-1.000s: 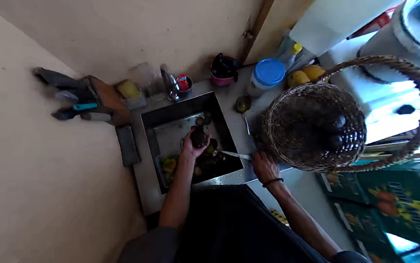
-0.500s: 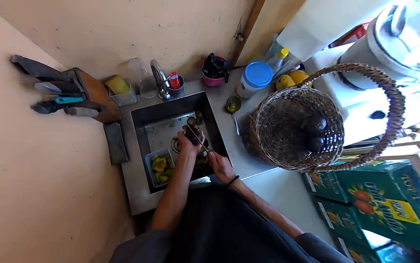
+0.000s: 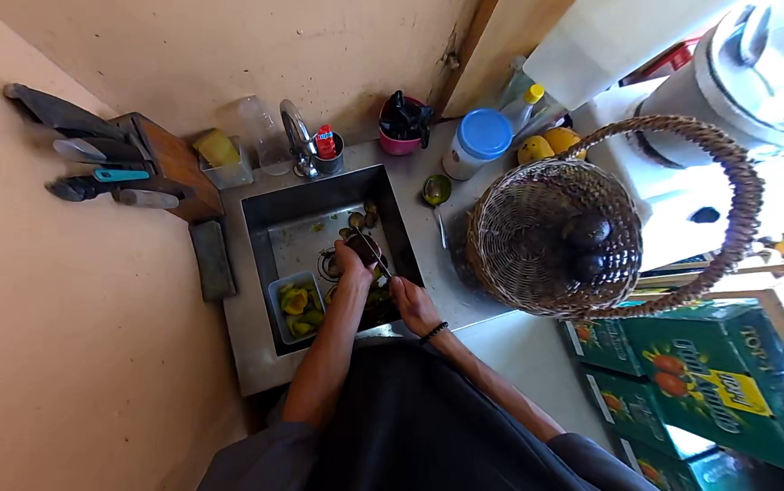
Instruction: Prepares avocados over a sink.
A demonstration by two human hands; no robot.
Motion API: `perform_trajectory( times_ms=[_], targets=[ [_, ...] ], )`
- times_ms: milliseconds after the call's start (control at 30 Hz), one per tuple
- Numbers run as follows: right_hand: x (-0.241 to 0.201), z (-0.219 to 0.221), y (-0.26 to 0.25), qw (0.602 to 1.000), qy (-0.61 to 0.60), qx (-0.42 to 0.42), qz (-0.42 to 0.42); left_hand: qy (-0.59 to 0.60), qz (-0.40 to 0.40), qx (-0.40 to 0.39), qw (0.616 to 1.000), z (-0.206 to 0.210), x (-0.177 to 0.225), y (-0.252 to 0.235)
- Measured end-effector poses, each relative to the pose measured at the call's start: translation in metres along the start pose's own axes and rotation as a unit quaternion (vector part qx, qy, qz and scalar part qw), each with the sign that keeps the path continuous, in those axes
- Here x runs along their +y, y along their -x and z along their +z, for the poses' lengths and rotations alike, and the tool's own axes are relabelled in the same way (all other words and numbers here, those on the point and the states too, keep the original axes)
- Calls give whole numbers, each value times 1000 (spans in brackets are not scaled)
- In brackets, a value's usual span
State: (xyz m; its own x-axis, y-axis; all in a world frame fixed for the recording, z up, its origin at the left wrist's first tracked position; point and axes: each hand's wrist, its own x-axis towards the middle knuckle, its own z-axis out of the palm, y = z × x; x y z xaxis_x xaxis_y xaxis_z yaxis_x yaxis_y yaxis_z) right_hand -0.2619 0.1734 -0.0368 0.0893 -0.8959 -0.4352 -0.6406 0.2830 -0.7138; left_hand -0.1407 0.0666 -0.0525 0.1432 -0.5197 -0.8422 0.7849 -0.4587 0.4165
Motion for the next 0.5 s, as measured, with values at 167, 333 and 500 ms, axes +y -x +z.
perform_trajectory(
  times_ms=[167, 333, 500],
  targets=[
    [-7, 0, -1, 999, 28, -4, 35, -12, 11, 15, 1000, -2, -5, -1],
    [-14, 1, -1, 998, 34, 2, 45, -29, 21, 20, 999, -3, -13, -5],
    [-17, 1, -5, 999, 13, 0, 50, -84, 64, -20, 994, -7, -24, 3]
  ],
)
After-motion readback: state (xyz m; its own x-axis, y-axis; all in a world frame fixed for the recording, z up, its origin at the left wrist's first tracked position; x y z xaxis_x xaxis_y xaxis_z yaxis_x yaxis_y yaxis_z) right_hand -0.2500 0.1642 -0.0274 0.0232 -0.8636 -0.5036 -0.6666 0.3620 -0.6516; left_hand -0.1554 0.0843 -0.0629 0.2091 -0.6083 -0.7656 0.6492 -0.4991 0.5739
